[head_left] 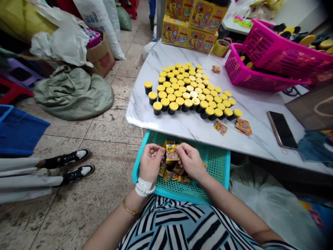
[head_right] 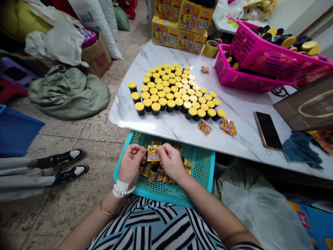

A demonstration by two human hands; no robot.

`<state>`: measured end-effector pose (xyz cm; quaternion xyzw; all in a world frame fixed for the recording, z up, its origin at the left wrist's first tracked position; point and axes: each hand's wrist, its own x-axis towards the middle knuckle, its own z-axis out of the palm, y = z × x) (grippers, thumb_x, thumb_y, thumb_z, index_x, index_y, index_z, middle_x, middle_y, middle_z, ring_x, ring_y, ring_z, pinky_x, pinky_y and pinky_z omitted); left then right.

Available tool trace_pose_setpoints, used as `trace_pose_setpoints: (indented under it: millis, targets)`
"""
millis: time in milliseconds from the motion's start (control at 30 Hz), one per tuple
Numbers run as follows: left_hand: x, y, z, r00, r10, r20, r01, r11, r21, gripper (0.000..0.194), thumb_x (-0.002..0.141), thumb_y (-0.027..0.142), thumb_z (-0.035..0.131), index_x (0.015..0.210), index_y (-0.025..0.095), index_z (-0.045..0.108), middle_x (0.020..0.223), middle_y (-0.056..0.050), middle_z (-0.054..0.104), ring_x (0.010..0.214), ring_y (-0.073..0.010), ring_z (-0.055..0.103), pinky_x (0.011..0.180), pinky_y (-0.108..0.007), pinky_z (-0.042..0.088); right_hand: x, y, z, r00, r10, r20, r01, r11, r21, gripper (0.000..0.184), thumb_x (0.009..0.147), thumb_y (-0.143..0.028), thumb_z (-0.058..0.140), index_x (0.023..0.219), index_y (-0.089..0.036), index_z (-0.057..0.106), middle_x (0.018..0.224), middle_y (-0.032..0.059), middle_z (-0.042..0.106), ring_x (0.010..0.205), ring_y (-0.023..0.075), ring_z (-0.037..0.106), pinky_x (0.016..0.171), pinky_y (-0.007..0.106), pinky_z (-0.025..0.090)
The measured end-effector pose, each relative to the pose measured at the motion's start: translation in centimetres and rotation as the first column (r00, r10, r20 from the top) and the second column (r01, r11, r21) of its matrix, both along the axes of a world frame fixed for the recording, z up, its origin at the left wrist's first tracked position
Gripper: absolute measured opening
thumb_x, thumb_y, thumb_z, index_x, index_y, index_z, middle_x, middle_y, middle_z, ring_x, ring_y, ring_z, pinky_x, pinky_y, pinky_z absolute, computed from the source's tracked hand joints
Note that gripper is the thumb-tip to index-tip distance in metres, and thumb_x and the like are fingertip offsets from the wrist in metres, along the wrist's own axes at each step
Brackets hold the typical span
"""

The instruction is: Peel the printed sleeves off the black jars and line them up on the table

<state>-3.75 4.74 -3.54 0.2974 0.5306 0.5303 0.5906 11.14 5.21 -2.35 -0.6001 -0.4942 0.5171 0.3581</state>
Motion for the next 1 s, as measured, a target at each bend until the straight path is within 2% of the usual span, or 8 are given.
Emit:
trace_pose_setpoints:
  millis: [67, 200, 333, 467, 633, 833, 1000]
  targets:
    - [-0.4, -0.7, 0.4, 0.992, 0.063, -0.11, -0.054, 0.995, 0.08, 0.025, 0.085, 0.044, 0.069, 0.085, 0.02, 0.06, 0.068, 0.003, 0.058, 0.057, -0.0107, 0.052, 0.056, -0.021, 0.043, 0.3, 0.0, -0.3, 0.998, -0.045, 0.045, 0.041, 0.997, 0.072, 0.041, 0.095, -0.055, 0.049, 0.07, -0.022, 0.049, 0.049, -0.0069, 0.045, 0.043, 0.0096, 0.041, 0.042, 0.022, 0.033]
    - [-0.8, -2.3, 1.8, 0.955, 0.041, -0.293, 0.013, 0.984, 0.179, 0.024, 0.089, 0.04, 0.064, 0.077, 0.02, 0.071, 0.07, -0.003, 0.063, 0.066, -0.0164, 0.057, 0.062, -0.025, 0.044, 0.1, -0.4, -0.4, 0.989, -0.053, 0.137, 0.029, 0.984, 0.175, 0.041, 0.098, -0.052, 0.045, 0.07, -0.022, 0.049, 0.051, -0.0056, 0.043, 0.048, 0.0108, 0.04, 0.045, 0.023, 0.031]
    - [-1.0, -2.7, 2.9, 0.922, 0.045, -0.384, 0.045, 0.974, 0.222, 0.019, 0.09, 0.033, 0.062, 0.087, 0.022, 0.077, 0.075, -0.005, 0.067, 0.07, -0.0183, 0.059, 0.066, -0.027, 0.045, -0.4, -0.8, -0.2, 0.973, -0.053, 0.224, -0.006, 0.967, 0.256, 0.039, 0.099, -0.046, 0.044, 0.069, -0.021, 0.049, 0.058, -0.0042, 0.044, 0.055, 0.0115, 0.04, 0.051, 0.024, 0.031]
    - [-1.3, -2.7, 3.2, 0.884, 0.072, -0.461, 0.078, 0.951, 0.3, 0.019, 0.09, 0.027, 0.061, 0.089, 0.022, 0.079, 0.078, -0.005, 0.069, 0.074, -0.0188, 0.061, 0.07, -0.029, 0.047, -0.6, -0.9, -0.2, 0.946, -0.055, 0.318, -0.056, 0.942, 0.332, 0.037, 0.1, -0.04, 0.044, 0.069, -0.021, 0.048, 0.061, -0.0042, 0.043, 0.057, 0.0115, 0.041, 0.056, 0.025, 0.031]
    - [-1.3, -2.7, 2.7, 0.88, 0.076, -0.469, 0.085, 0.946, 0.313, 0.015, 0.086, 0.026, 0.067, 0.093, 0.022, 0.08, 0.082, -0.006, 0.07, 0.076, -0.0189, 0.063, 0.073, -0.029, 0.05, -0.8, -1.2, -0.3, 0.928, -0.054, 0.368, -0.101, 0.915, 0.39, 0.036, 0.101, -0.036, 0.044, 0.067, -0.021, 0.046, 0.062, -0.0038, 0.043, 0.058, 0.0118, 0.042, 0.058, 0.026, 0.031]
    - [-1.2, -2.5, 1.9, 0.908, 0.07, -0.412, 0.054, 0.958, 0.282, 0.012, 0.082, 0.027, 0.071, 0.091, 0.019, 0.077, 0.08, -0.005, 0.068, 0.068, -0.0155, 0.061, 0.062, -0.025, 0.05, -1.1, -1.0, -0.3, 0.919, -0.078, 0.387, -0.112, 0.889, 0.445, 0.034, 0.101, -0.032, 0.044, 0.069, -0.02, 0.049, 0.062, -0.0037, 0.046, 0.058, 0.0113, 0.044, 0.056, 0.025, 0.032]
    - [-1.5, -2.0, 1.9, 0.928, 0.05, -0.37, 0.056, 0.961, 0.27, 0.008, 0.077, 0.025, 0.074, 0.079, 0.018, 0.077, 0.079, -0.006, 0.07, 0.072, -0.0168, 0.063, 0.065, -0.026, 0.051, -1.9, -0.9, -0.2, 0.901, -0.056, 0.43, -0.204, 0.821, 0.533, 0.032, 0.101, -0.028, 0.045, 0.069, -0.02, 0.05, 0.063, -0.0025, 0.048, 0.058, 0.0118, 0.047, 0.056, 0.024, 0.035]
